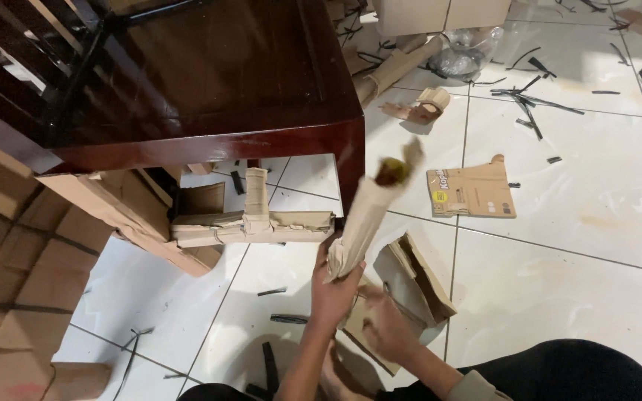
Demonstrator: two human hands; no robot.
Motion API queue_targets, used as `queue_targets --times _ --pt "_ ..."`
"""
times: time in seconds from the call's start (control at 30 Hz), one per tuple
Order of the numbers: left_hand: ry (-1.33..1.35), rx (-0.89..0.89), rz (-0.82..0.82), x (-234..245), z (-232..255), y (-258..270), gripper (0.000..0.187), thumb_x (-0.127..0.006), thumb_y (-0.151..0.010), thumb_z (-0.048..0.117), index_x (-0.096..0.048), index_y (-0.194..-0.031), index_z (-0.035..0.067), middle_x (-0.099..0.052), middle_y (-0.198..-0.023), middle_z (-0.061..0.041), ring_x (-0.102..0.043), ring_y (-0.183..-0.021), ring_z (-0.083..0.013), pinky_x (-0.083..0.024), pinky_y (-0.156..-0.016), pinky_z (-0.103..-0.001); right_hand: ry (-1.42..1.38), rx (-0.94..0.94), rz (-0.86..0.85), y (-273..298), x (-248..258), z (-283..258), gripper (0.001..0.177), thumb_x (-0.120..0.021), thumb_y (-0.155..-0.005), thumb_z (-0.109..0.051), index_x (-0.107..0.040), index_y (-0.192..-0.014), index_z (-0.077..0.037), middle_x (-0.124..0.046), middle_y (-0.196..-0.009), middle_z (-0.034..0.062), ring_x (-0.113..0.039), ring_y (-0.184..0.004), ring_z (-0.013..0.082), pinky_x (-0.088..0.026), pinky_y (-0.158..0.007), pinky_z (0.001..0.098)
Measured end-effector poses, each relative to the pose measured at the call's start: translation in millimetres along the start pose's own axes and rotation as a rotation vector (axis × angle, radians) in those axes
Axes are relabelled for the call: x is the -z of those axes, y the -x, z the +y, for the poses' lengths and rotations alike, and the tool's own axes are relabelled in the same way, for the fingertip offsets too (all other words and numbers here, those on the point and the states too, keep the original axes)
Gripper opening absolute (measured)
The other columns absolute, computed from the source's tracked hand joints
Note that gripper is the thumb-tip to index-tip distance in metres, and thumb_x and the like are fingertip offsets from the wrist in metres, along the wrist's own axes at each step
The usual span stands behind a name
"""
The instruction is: Wrapping the legs and frame of a wooden chair with cardboard and tape for protection.
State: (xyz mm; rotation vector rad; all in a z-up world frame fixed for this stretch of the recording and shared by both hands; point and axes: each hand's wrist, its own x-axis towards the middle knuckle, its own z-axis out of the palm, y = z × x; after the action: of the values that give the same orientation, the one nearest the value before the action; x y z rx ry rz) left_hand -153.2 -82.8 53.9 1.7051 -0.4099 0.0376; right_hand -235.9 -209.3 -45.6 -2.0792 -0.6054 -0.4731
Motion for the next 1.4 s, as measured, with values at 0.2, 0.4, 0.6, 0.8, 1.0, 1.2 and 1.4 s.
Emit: queue_targets --times 0.2,0.4,0.6,0.8,1.0,1.2,1.4 --pt "0.127 0.464 -0.196 -6.5 -32.3 19.7 0.068 -0.081 -0.078 0.025 -0.060 -0.139 0.004 -0.076 -0.112 -0.012 -0.073 -0.087 -0.0174 -0.060 -0.073 -0.029 -0.450 -0.598 0.418 -28.3 26.3 7.7 0.065 -0.040 -0.099 -0.044 -0.033 -0.149 -0.003 -0.049 -0.141 0.0173 -0.055 -0.123 0.0284 -0.046 -0.103 0.0416" --pt "0.125 0.596 -0.282 -12.5 -37.1 25.7 0.071 -0.081 -0.077 0.028 -0.059 -0.142 0.007 -0.074 -0.130 -0.011 -0.074 -0.113 -0.0203 -0.058 -0.095 -0.029 -1.190 -0.774 0.446 -36.3 37.9 8.0 0.063 -0.034 -0.103 -0.034 -0.036 -0.155 0.002 -0.047 -0.158 0.0158 -0.047 -0.139 0.0260 -0.036 -0.117 0.0417" --pt "-0.003 0.634 -0.196 -0.7 -32.2 12.0 0.075 -0.084 -0.074 0.031 -0.060 -0.142 0.011 -0.075 -0.130 -0.011 -0.075 -0.116 -0.0213 -0.060 -0.098 -0.031 -0.658 -0.746 0.388 -32.7 53.0 35.1 0.040 -0.064 -0.095 -0.010 -0.056 -0.133 -0.003 -0.057 -0.106 0.0056 -0.051 -0.093 0.0139 -0.040 -0.088 0.0289" --pt "0.226 0.186 -0.100 5.6 -25.1 1.0 0.062 -0.082 -0.077 0.004 -0.059 -0.134 0.000 -0.073 -0.121 -0.015 -0.074 -0.104 -0.0253 -0.062 -0.088 -0.034 -0.462 -0.542 0.438 -68.1 65.1 17.5 0.015 -0.054 -0.101 -0.004 -0.048 -0.114 -0.003 -0.055 -0.098 0.0048 -0.046 -0.082 0.0097 -0.042 -0.074 0.0252" --pt "-0.001 0.029 0.194 -8.6 -46.7 -24.5 0.046 -0.079 -0.088 0.008 -0.063 -0.132 0.008 -0.066 -0.109 -0.014 -0.066 -0.104 -0.0335 -0.056 -0.090 -0.051 -0.328 -0.506 0.574 -101.7 63.7 71.3 0.029 -0.055 -0.107 -0.029 -0.039 -0.119 -0.009 -0.051 -0.111 0.0125 -0.056 -0.108 0.0236 -0.046 -0.101 0.0497" --pt "-0.234 -0.085 0.468 -21.2 -39.0 -41.4 0.039 -0.085 -0.080 0.004 -0.067 -0.115 0.007 -0.060 -0.097 -0.007 -0.059 -0.090 -0.0254 -0.053 -0.072 -0.032 -0.127 -0.552 0.609 -136.5 45.3 45.6 0.033 -0.052 -0.106 -0.018 -0.035 -0.132 -0.006 -0.040 -0.123 0.0157 -0.049 -0.116 0.0353 -0.042 -0.102 0.0516" --pt "-0.178 0.018 0.526 -21.8 -58.9 -29.4 0.019 -0.080 -0.088 0.006 -0.063 -0.093 0.010 -0.054 -0.085 -0.001 -0.063 -0.072 -0.0172 -0.057 -0.066 -0.030 -0.297 -0.643 0.481 -112.2 22.3 37.8 0.050 -0.037 -0.093 -0.002 -0.042 -0.143 -0.005 -0.053 -0.130 0.0176 -0.059 -0.116 0.0336 -0.048 -0.104 0.0512"
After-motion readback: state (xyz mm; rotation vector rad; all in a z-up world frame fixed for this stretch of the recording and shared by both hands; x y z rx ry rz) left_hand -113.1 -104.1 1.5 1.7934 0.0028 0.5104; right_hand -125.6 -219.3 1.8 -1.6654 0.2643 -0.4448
